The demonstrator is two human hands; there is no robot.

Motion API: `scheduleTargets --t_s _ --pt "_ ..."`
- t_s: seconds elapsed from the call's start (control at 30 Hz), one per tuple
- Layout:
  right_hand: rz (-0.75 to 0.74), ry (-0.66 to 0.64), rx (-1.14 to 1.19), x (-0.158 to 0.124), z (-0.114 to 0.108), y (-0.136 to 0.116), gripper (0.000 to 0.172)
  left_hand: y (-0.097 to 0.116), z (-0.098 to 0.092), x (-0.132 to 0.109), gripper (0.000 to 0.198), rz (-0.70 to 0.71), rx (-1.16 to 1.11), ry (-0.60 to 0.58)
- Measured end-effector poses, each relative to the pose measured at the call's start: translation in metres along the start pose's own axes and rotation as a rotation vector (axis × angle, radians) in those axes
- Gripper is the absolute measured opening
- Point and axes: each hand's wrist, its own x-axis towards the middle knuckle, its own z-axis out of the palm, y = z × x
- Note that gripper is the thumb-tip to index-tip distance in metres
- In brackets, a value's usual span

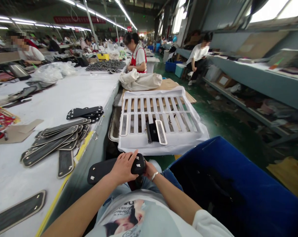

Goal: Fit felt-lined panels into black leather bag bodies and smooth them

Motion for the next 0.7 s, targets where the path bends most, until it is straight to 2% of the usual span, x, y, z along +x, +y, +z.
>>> scheduleTargets --t_s 0.17,0.23,0.3,0.4,0.53,0.63,0.7 --pt "0.005 -0.086 0.183 -0.023 -0.017 -0.017 0.032 -0.005 -0.028 -0.003 0.090 -0.015 -0.133 0.094" --pt "-0.003 -0.151 0.223 -0.029 -0.023 -0.024 0.026 -0.009 -0.040 -0.003 0.091 -0.051 -0.205 0.099" --pt "-0.031 -0.225 0.211 -0.031 -0.025 -0.024 0.027 -0.013 -0.048 -0.002 0.093 -0.074 -0.269 0.088" --pt "-0.085 -0.312 0.114 -0.026 -0.025 -0.014 0.036 -0.016 -0.052 -0.001 0.093 -0.076 -0.308 0.083" --pt "-0.150 -0.333 -0.032 -0.014 -0.017 -0.003 0.025 -0.015 -0.052 0.001 0.093 -0.107 -0.318 0.092" --pt "-0.256 -0.340 -0.117 -0.006 -0.010 -0.006 0.016 -0.014 -0.053 0.001 0.097 -0.112 -0.333 0.097" --pt "-0.318 -0.356 -0.135 0.001 -0.008 -0.011 0.018 -0.015 -0.054 0.000 0.100 -0.103 -0.340 0.111"
